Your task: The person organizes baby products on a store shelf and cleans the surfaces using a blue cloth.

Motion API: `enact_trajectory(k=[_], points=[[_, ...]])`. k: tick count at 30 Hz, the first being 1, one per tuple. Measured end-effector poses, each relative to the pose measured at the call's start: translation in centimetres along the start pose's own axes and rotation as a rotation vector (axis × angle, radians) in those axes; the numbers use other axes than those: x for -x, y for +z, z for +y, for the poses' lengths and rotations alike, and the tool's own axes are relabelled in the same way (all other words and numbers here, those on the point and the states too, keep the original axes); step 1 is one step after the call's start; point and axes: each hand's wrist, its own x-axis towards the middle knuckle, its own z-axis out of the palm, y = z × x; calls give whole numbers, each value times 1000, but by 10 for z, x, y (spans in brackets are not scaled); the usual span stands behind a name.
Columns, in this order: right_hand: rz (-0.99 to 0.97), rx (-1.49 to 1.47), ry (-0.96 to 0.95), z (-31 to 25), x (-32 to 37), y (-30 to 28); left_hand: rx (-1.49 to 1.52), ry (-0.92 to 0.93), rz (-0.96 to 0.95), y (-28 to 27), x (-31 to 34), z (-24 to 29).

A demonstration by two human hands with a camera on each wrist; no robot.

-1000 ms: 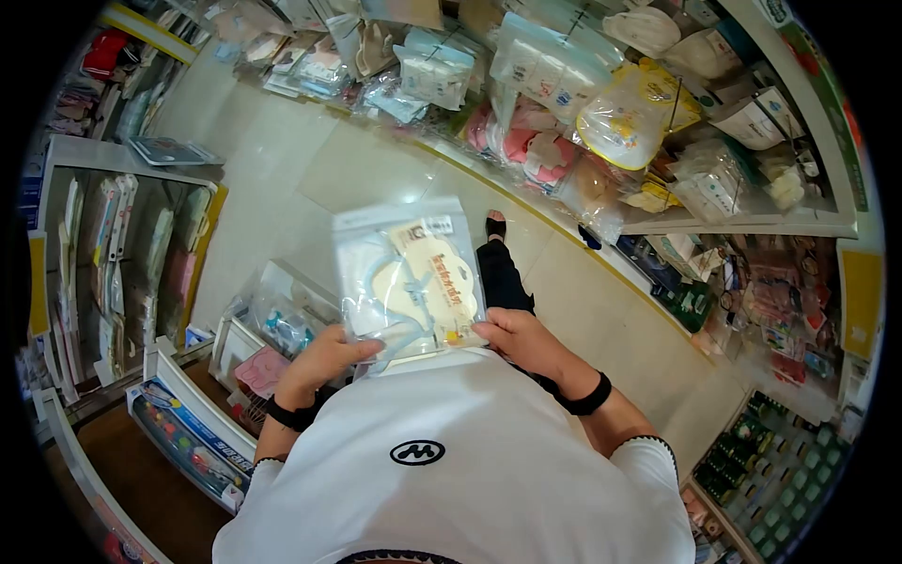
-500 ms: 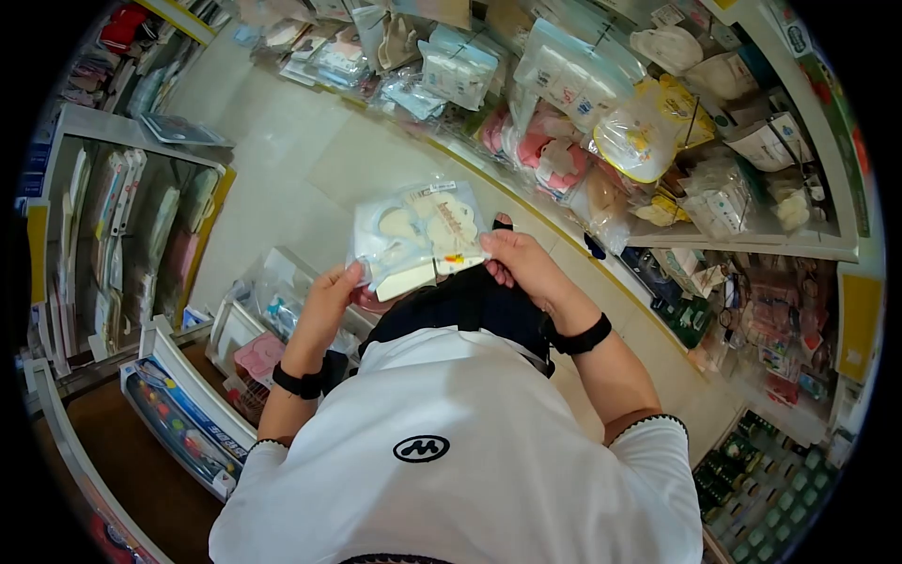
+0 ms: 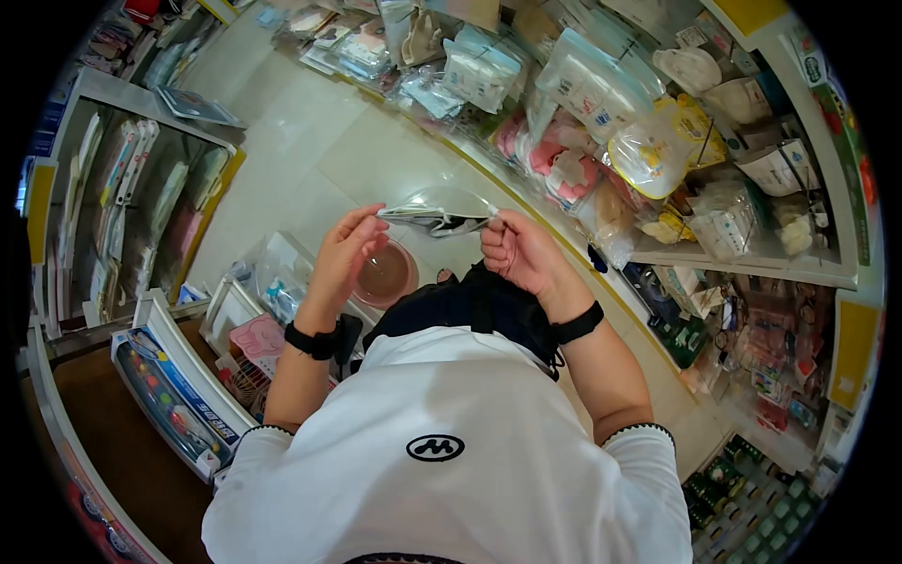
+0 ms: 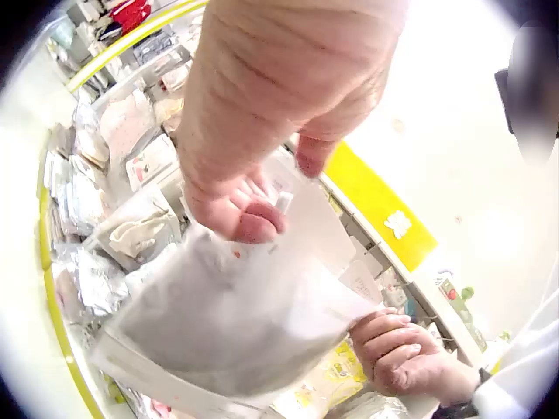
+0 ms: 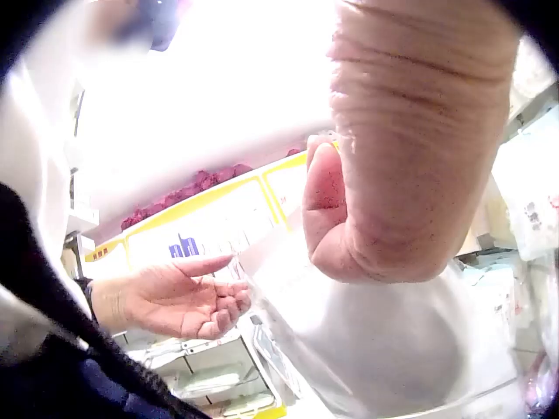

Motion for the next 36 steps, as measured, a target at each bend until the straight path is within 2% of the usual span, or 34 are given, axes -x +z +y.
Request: enact_trajectory(k=[1,4,7,10,13,14,17,20,23,26,29,32,35,36], points=[[-42,-40,6,-2,-3,-3,-56,16,-70,-2,-5,-1],[-109,-111,16,-4,-8,-9,-312,213,-85,-12,-22,-14],[-109,-73,22,-2,-4,-2,-861,442,58,-3,-26,1],[-189,-24,55,9,-6,-12,-1164,677,-75,14,-16,7],[-53,23,83,18,0,-1,-1316,646,-246,35,-1,2],[-102,22,79,19,-2,-2,-1368,721,-193,38,-1,-4],[-140,80,56,20,-1,6,-1370,469,-191,25,-18,-24],[-149,129,9,20,-5,8,-1417,507,-161,23,-22,-26],[-131,117,29,20,-15,12,-1327,586,-183,28,-13,-15],[-98,169,35,22,-22,30,-1331,575,-75,20,-19,-28],[-57,204,-18,23,-34,34,-1412,276,-126,16,-21,-23],[-102,225,-40,21,-41,27,-1324,-39,-32,7,-24,-23],[-42,420,-73,22,-42,17,-476,131,151,-38,-37,-51],[-2,444,-31,24,-44,8,-307,87,178,-46,-37,-51]])
